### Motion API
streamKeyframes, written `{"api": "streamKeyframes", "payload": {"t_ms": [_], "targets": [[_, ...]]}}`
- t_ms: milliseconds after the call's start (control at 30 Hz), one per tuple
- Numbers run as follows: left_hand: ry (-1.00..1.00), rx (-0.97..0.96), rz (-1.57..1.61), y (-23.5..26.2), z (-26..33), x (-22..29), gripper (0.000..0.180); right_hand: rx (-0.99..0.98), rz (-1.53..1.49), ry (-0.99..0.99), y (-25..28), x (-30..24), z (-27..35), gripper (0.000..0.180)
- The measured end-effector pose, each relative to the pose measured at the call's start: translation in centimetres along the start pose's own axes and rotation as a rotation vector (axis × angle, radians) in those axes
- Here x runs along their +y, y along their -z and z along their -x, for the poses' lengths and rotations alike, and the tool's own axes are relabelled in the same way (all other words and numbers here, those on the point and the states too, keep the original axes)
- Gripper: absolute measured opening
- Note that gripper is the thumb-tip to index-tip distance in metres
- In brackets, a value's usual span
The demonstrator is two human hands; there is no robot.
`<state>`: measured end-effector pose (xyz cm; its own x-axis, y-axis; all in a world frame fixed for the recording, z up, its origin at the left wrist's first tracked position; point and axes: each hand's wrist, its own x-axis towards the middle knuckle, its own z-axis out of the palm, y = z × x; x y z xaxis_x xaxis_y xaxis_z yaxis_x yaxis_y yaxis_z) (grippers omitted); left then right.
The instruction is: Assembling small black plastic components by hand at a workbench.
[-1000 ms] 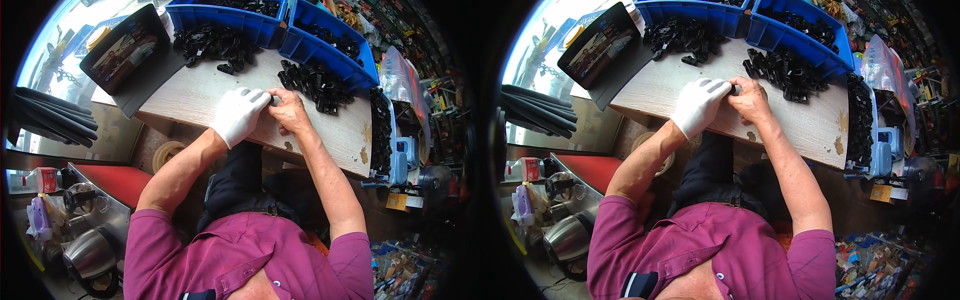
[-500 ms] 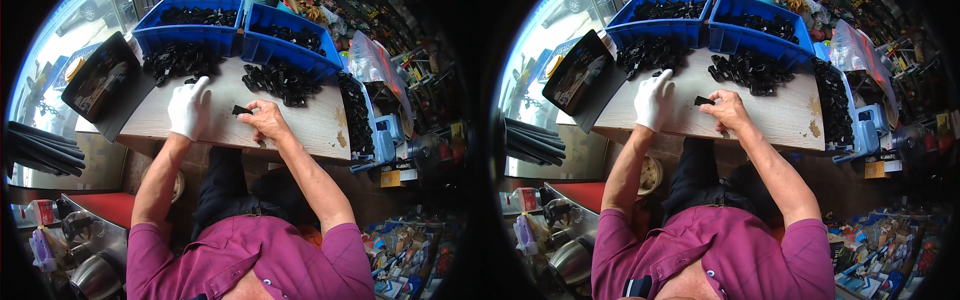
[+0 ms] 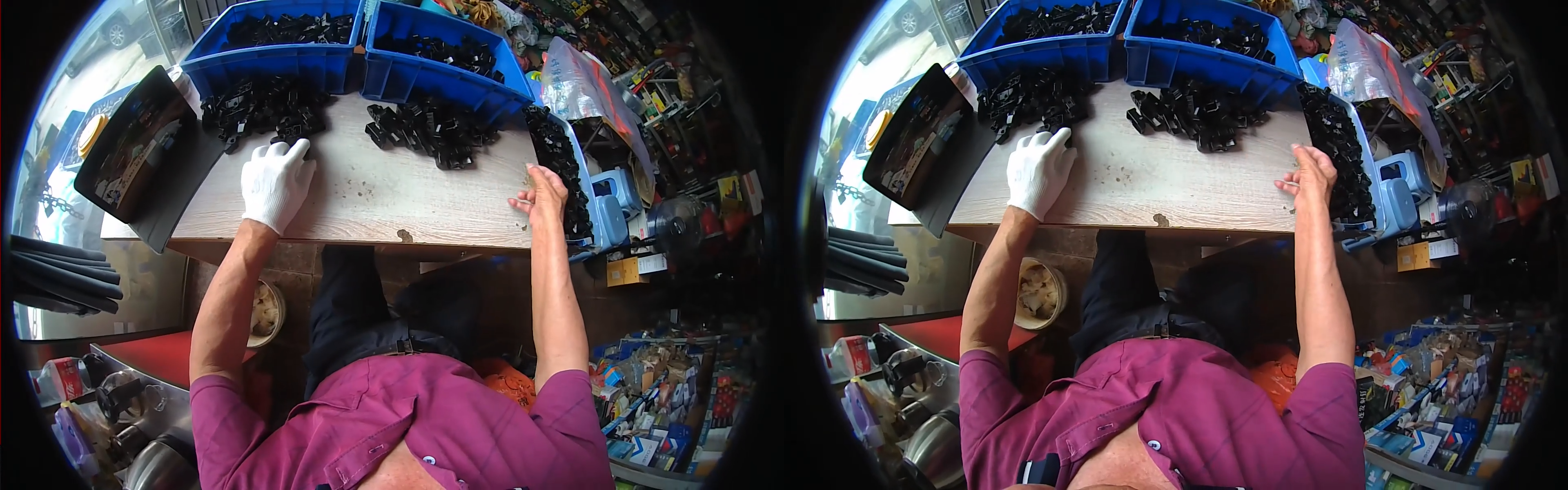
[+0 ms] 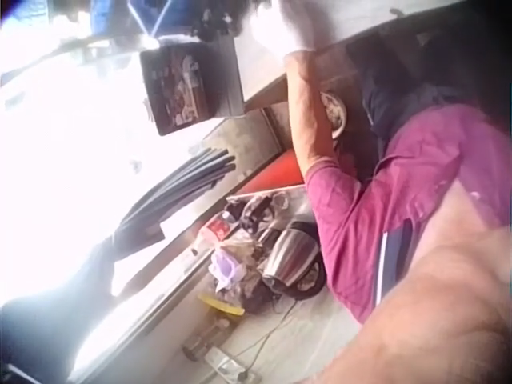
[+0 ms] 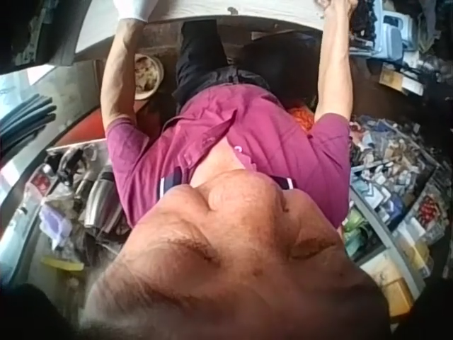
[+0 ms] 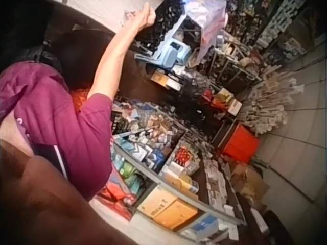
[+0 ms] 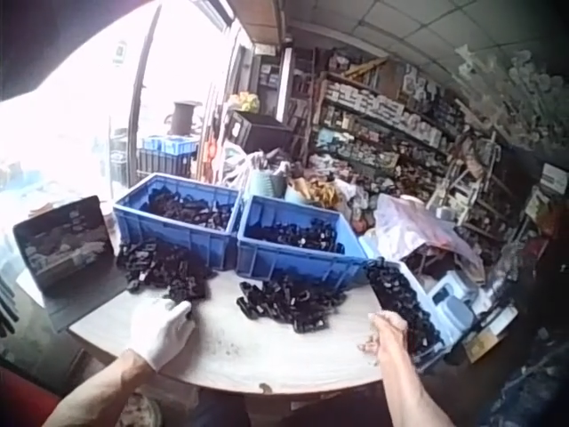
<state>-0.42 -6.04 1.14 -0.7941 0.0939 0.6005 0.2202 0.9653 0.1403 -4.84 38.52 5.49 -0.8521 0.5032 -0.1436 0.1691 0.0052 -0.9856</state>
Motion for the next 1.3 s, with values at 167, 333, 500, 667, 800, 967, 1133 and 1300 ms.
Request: {"api": "streamKeyframes", "payload": {"t_ms": [167, 333, 500, 667, 800, 967, 1133, 1300], "targets": [[-0.047, 0.001, 0.055, -1.0, -0.5, 0.9, 0.025, -0.214, 0.144, -0.096, -4.1, 0.3, 2.2, 0.039], [-0.091, 0.056, 0.106, -1.1, -0.4, 1.5, 0.025, -0.34, 0.297, 0.001, -6.7, 0.4, 2.8, 0.05], [-0.012, -0.108, 0.127, -1.5, -1.0, 1.7, 0.03, -0.357, 0.466, 0.102, -7.7, 0.4, 3.0, 0.048], [0.04, -0.076, 0.17, -1.5, -1.7, 0.9, 0.025, -0.392, 0.569, 0.143, -7.9, 0.7, 2.7, 0.043], [0.101, -0.059, 0.478, -0.9, -1.9, -0.7, 0.03, -0.43, 0.592, 0.157, -7.6, 0.5, 3.2, 0.036], [-0.036, -0.028, 0.327, -0.1, -1.8, -0.9, 0.038, -0.459, 0.535, 0.143, -6.9, 0.8, 2.9, 0.03], [-0.149, -0.148, 0.112, -1.3, -2.1, -0.2, 0.027, -0.453, 0.536, 0.12, -7.7, 0.2, 4.6, 0.044], [-0.055, -0.177, 0.146, -1.8, -2.3, 0.4, 0.021, -0.442, 0.638, 0.129, -8.1, 0.7, 3.7, 0.045]]}}
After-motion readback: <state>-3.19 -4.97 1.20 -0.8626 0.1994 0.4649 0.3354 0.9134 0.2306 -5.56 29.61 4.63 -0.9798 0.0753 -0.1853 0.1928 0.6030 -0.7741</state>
